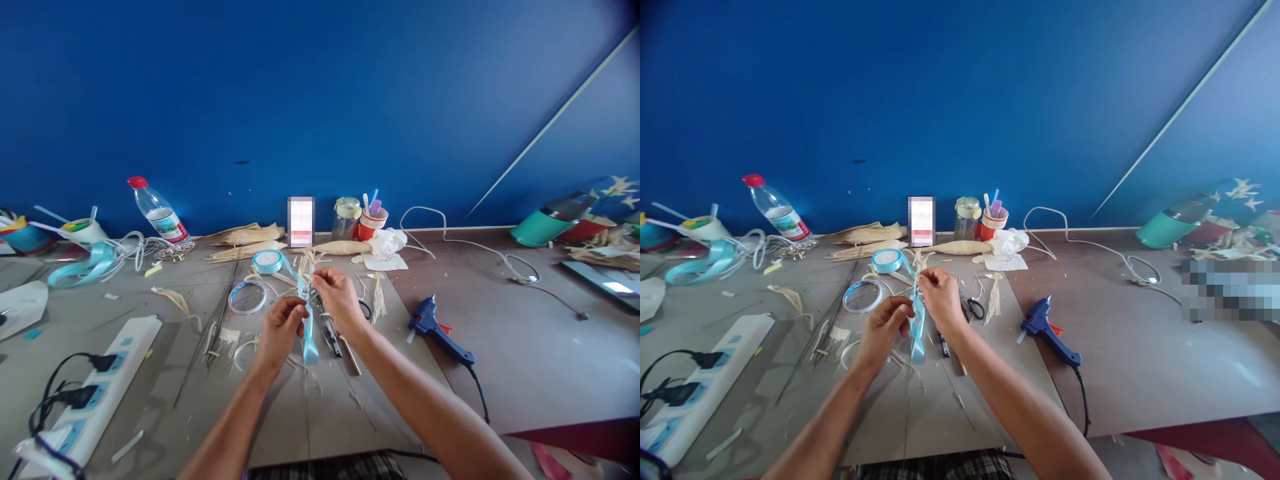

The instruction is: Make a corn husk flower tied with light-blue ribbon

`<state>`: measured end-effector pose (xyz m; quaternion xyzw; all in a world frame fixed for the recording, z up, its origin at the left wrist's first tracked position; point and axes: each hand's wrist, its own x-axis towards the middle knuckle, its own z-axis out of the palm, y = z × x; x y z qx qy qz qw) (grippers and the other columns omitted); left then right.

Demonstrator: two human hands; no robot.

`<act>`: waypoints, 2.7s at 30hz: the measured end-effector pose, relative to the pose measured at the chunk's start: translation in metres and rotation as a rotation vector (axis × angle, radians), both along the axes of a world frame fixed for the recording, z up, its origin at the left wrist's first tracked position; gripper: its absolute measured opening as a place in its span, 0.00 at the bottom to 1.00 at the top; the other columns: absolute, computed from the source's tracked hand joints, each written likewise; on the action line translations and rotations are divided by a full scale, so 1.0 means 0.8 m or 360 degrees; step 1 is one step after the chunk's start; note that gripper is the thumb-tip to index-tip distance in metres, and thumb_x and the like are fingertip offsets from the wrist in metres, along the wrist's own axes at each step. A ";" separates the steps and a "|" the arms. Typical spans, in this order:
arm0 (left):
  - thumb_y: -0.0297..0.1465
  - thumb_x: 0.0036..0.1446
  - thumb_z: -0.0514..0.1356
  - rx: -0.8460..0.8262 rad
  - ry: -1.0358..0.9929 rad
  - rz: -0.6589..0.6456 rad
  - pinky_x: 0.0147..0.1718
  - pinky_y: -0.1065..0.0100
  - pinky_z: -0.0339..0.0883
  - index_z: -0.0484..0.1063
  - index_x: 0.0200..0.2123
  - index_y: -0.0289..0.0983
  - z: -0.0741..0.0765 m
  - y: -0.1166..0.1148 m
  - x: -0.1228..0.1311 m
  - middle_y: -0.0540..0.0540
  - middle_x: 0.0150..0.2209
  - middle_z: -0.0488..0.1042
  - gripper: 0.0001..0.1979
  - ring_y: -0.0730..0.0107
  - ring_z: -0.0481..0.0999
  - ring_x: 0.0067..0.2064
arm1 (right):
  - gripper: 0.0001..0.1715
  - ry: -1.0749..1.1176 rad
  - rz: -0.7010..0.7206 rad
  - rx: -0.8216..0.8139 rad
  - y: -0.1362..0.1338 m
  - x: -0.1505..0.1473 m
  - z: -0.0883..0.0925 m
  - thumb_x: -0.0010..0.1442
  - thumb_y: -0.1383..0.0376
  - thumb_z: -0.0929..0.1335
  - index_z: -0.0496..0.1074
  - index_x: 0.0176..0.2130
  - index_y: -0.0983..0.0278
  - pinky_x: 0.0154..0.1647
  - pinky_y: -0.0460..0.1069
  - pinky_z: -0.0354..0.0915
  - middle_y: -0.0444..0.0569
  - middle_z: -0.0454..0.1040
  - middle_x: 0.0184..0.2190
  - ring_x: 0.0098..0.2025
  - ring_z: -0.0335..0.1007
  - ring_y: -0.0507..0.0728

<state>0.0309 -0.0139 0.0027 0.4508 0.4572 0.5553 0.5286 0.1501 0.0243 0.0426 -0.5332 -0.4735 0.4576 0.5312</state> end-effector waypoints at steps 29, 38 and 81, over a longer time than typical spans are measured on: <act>0.33 0.47 0.64 -0.0211 -0.0330 -0.0085 0.18 0.75 0.45 0.65 0.27 0.34 -0.009 0.014 -0.002 0.55 0.21 0.67 0.10 0.85 0.56 0.17 | 0.10 -0.0587 0.0584 0.0450 -0.014 0.025 -0.024 0.52 0.66 0.67 0.72 0.38 0.64 0.47 0.53 0.62 0.50 0.73 0.37 0.43 0.67 0.57; 0.34 0.49 0.62 -0.0204 -0.0040 -0.0078 0.19 0.75 0.52 0.64 0.28 0.35 -0.005 0.012 0.002 0.52 0.24 0.72 0.10 0.82 0.61 0.19 | 0.07 -0.0202 0.0702 0.0074 -0.003 0.024 -0.044 0.51 0.67 0.64 0.67 0.24 0.65 0.31 0.46 0.59 0.42 0.67 0.20 0.26 0.63 0.50; 0.36 0.47 0.63 -0.0141 -0.0105 0.0051 0.26 0.74 0.58 0.71 0.32 0.36 -0.022 0.017 -0.006 0.52 0.23 0.68 0.10 0.79 0.63 0.23 | 0.09 0.0110 0.0794 -0.0123 -0.017 0.015 -0.045 0.50 0.66 0.65 0.68 0.20 0.65 0.26 0.44 0.53 0.40 0.62 0.18 0.23 0.55 0.48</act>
